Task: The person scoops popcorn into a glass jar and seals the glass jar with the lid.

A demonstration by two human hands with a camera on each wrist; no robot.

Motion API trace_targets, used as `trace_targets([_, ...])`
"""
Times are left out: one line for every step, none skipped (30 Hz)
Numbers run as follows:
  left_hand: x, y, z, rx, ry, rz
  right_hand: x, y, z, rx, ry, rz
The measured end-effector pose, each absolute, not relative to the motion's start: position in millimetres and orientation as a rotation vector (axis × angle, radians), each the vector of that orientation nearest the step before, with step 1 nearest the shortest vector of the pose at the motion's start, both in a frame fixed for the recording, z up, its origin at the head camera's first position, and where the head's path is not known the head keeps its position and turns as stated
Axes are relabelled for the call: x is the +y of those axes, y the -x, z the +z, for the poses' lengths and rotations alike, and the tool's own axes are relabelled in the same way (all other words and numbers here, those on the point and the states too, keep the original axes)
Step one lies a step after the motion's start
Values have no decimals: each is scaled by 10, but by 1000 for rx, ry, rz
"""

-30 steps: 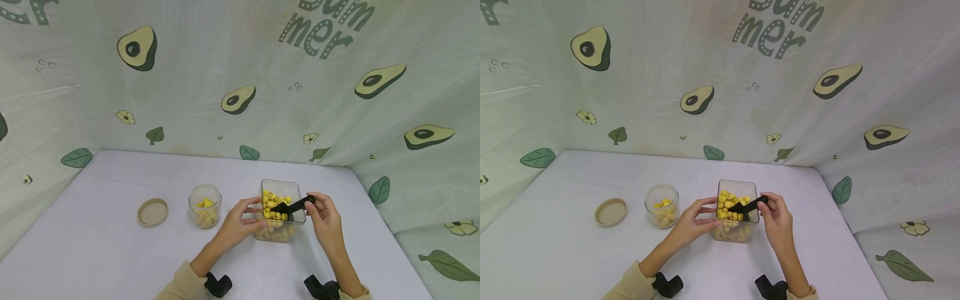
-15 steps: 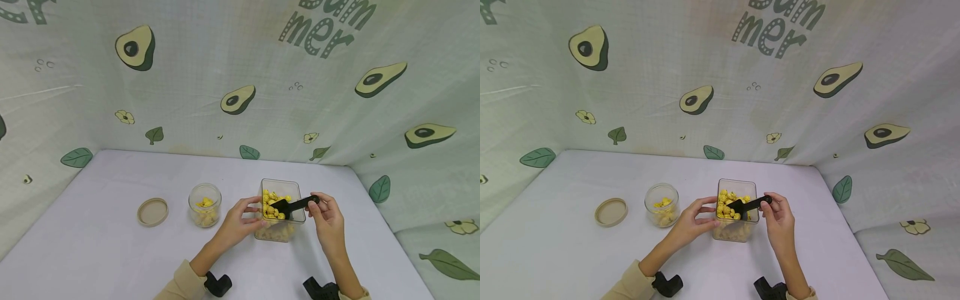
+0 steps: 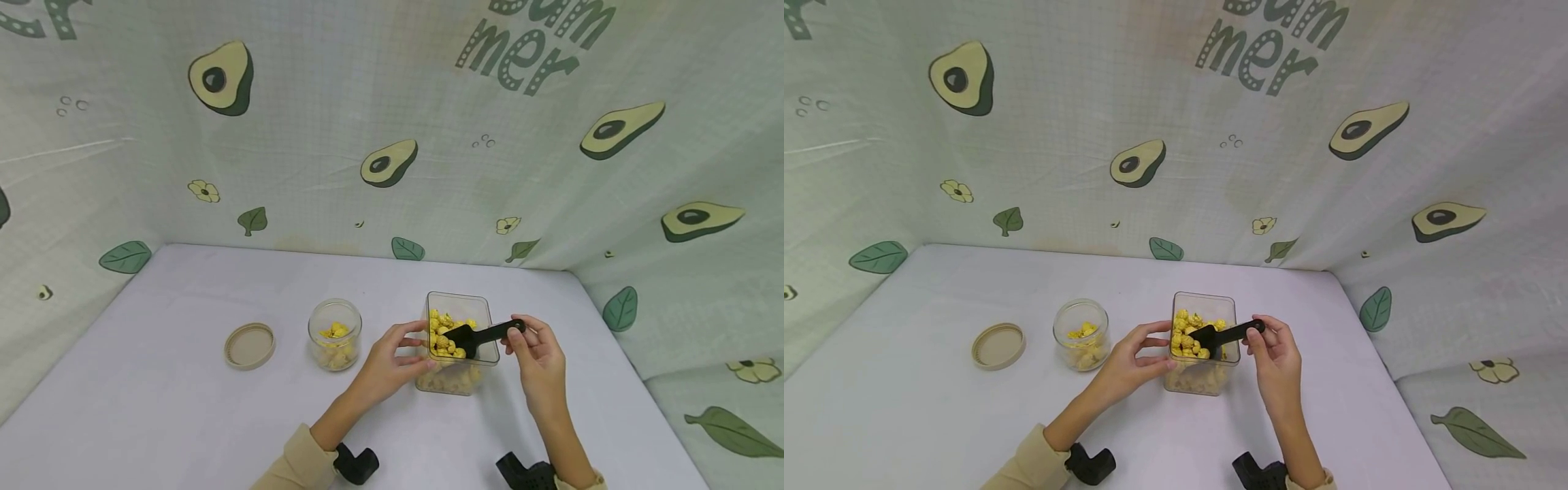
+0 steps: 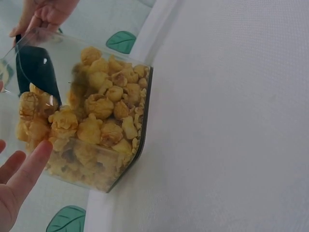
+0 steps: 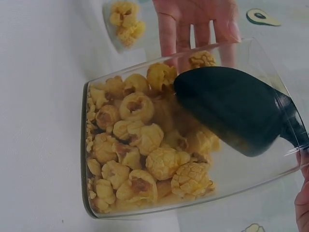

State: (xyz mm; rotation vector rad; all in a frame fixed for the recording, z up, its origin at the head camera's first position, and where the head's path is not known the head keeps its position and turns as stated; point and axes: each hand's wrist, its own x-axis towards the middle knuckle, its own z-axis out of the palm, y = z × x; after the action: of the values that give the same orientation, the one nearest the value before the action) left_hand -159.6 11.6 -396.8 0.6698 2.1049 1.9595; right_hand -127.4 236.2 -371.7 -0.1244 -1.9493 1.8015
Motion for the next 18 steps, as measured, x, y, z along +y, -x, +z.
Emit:
trace_targets([119, 1595, -3969, 2103, -665, 1959, 2368, 1274, -3717, -1946, 118, 1809])
trace_targets([126, 1611, -4014, 2105, -665, 1961, 2375, 1275, -3718, -1945, 106, 1814])
trace_targets([133, 1625, -4055, 2105, -664, 1963, 2382, 1274, -3717, -1947, 92, 1817])
trace_targets([134, 1626, -4070, 2104, -667, 1968, 2391, 1273, -3717, -1955, 75, 1814])
trace_targets([134, 1626, -4076, 2107, -669, 1967, 2398, 1272, -3714, -1964, 53, 1814])
trace_targets([134, 1627, -4080, 2109, -673, 1967, 2405, 1271, -3711, -1973, 31, 1814])
trace_targets([133, 1627, -4084, 2109, -677, 1970, 2411, 1269, -3706, -1989, 11, 1806])
trace_targets([131, 1627, -4085, 2109, -680, 1972, 2417, 1266, -3701, -2010, -8, 1791])
trace_targets([130, 1626, -4086, 2107, -682, 1974, 2422, 1264, -3697, -2030, -21, 1775])
trace_targets([129, 1624, -4084, 2110, -682, 1975, 2426, 1259, -3692, -2056, -30, 1747])
trace_targets([128, 1621, -4082, 2112, -682, 1975, 2428, 1256, -3687, -2078, -37, 1721])
trace_targets([128, 1620, -4082, 2115, -680, 1973, 2429, 1253, -3682, -2097, -41, 1697])
trace_targets([128, 1618, -4082, 2117, -677, 1971, 2428, 1249, -3678, -2113, -40, 1672])
trace_targets([130, 1618, -4084, 2119, -676, 1970, 2426, 1247, -3675, -2116, -37, 1664])
trace_targets([132, 1618, -4087, 2122, -676, 1968, 2423, 1246, -3674, -2109, -32, 1670])
trace_targets([136, 1618, -4090, 2125, -676, 1966, 2418, 1245, -3674, -2100, -23, 1676])
trace_targets([139, 1619, -4095, 2126, -679, 1965, 2413, 1243, -3675, -2083, -11, 1694])
trace_targets([143, 1620, -4099, 2126, -681, 1963, 2408, 1241, -3678, -2063, 7, 1714])
